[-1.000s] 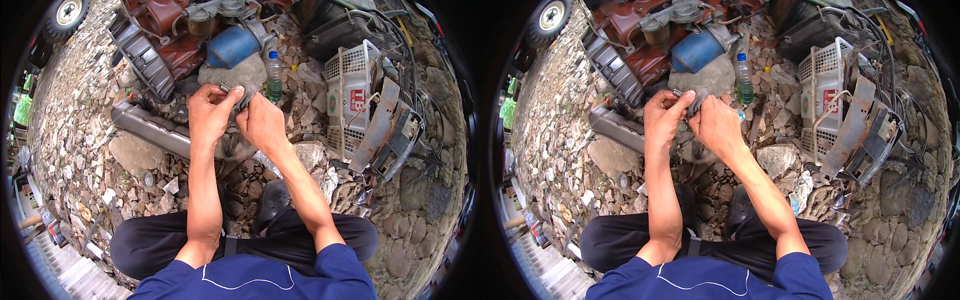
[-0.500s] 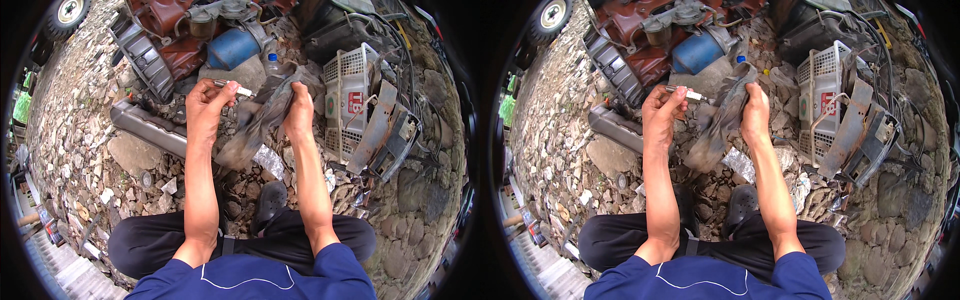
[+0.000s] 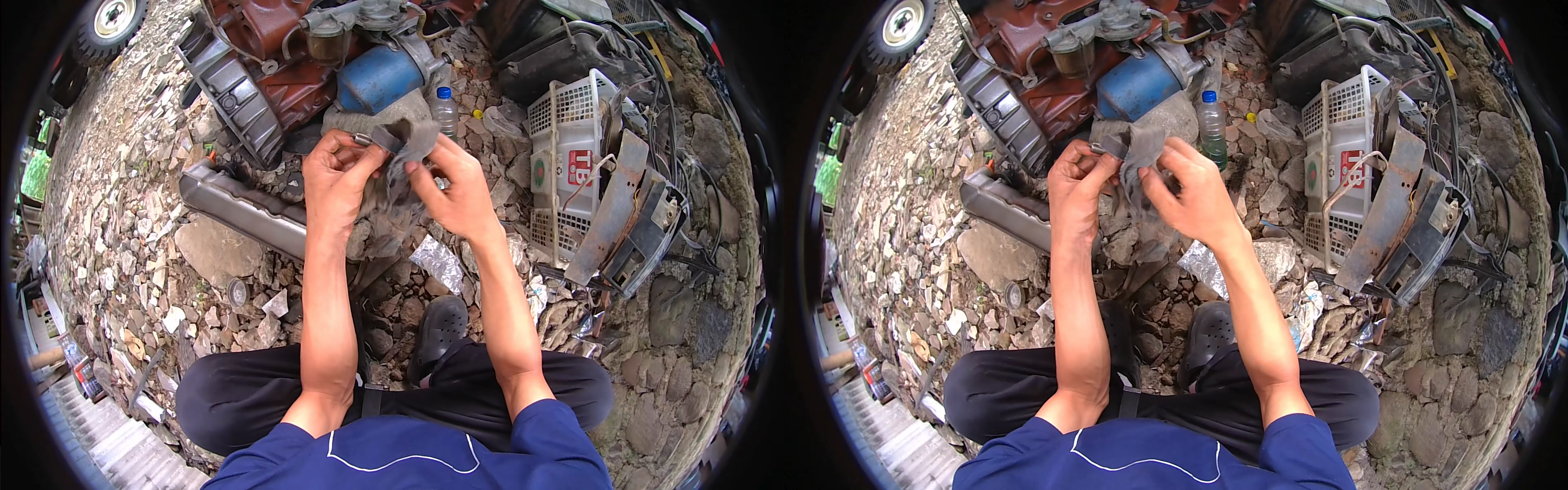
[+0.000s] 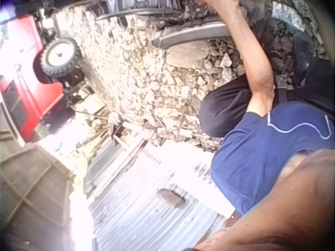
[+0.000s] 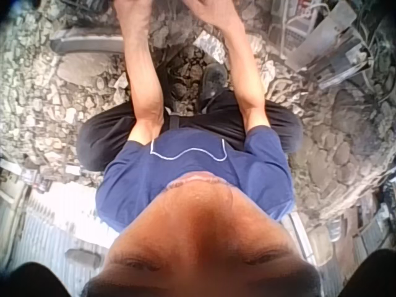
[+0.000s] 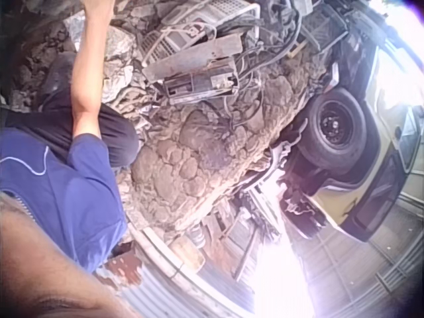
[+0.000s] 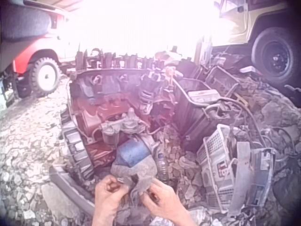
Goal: The person cleans a spark plug by scrubbing it with a wire brush and wiping it with a cloth.
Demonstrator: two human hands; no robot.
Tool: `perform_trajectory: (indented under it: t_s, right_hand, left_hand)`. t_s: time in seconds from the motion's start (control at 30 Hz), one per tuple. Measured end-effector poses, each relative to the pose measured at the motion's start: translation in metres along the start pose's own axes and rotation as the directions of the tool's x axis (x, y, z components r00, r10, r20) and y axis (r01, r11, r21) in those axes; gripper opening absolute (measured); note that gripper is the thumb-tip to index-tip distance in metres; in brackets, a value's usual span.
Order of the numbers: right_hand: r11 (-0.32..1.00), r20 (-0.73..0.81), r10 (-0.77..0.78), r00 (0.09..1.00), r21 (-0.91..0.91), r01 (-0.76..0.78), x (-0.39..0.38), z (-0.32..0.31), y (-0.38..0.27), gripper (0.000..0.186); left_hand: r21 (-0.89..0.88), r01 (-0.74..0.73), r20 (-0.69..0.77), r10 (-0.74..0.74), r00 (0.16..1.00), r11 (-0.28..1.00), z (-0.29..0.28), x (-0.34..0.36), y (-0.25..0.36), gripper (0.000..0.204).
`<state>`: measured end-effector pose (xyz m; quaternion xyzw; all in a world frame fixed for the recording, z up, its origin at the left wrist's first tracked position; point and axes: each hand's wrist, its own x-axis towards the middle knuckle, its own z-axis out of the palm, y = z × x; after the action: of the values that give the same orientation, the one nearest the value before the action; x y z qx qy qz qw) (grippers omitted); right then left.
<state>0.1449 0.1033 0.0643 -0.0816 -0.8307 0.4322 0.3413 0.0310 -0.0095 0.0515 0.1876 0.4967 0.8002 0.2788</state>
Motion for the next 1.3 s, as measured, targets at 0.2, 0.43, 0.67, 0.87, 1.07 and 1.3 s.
perform_trajectory:
  t_s: [0.2, 0.43, 0.67, 0.87, 1.07, 1.3]
  right_hand:
    - [0.866, 0.144, -0.008, 0.99, -0.494, 0.079, -0.006, 0.003, 0.007, 0.014]
    - [0.385, 0.202, 0.73, 0.653, 0.668, -0.637, -0.011, 0.025, 0.001, 0.021]
    - [0.858, 0.061, -0.063, 0.996, -0.506, 0.085, -0.013, 0.02, 0.016, 0.019]
    - [0.643, 0.124, 0.656, 0.745, 0.425, -0.637, -0.011, 0.018, 0.003, 0.022]
    - [0.271, 0.049, 0.854, 0.517, 0.807, -0.525, 0.003, 0.004, 0.002, 0.029]
    - [0.49, -0.396, 0.63, 0.668, 0.87, 0.053, 0.003, -0.03, 0.018, 0.035]
  left_hand:
    - [0.043, -0.004, 0.082, 0.001, 0.997, 0.999, 0.0, -0.003, -0.006, 0.016]
    - [0.077, -0.026, 0.182, 0.012, 0.983, 0.997, -0.001, -0.001, -0.003, 0.019]
    - [0.304, 0.09, -0.051, -0.078, 0.996, 0.948, 0.009, -0.004, 0.0, 0.017]
    - [0.129, 0.004, 0.158, -0.025, 0.987, 0.992, 0.006, 0.0, -0.006, 0.018]
    - [-0.139, -0.045, 0.122, 0.062, 0.991, 0.989, 0.005, -0.003, -0.007, 0.021]
    - [-0.215, -0.137, 0.114, 0.164, 0.98, 0.967, 0.003, -0.004, 0.017, 0.025]
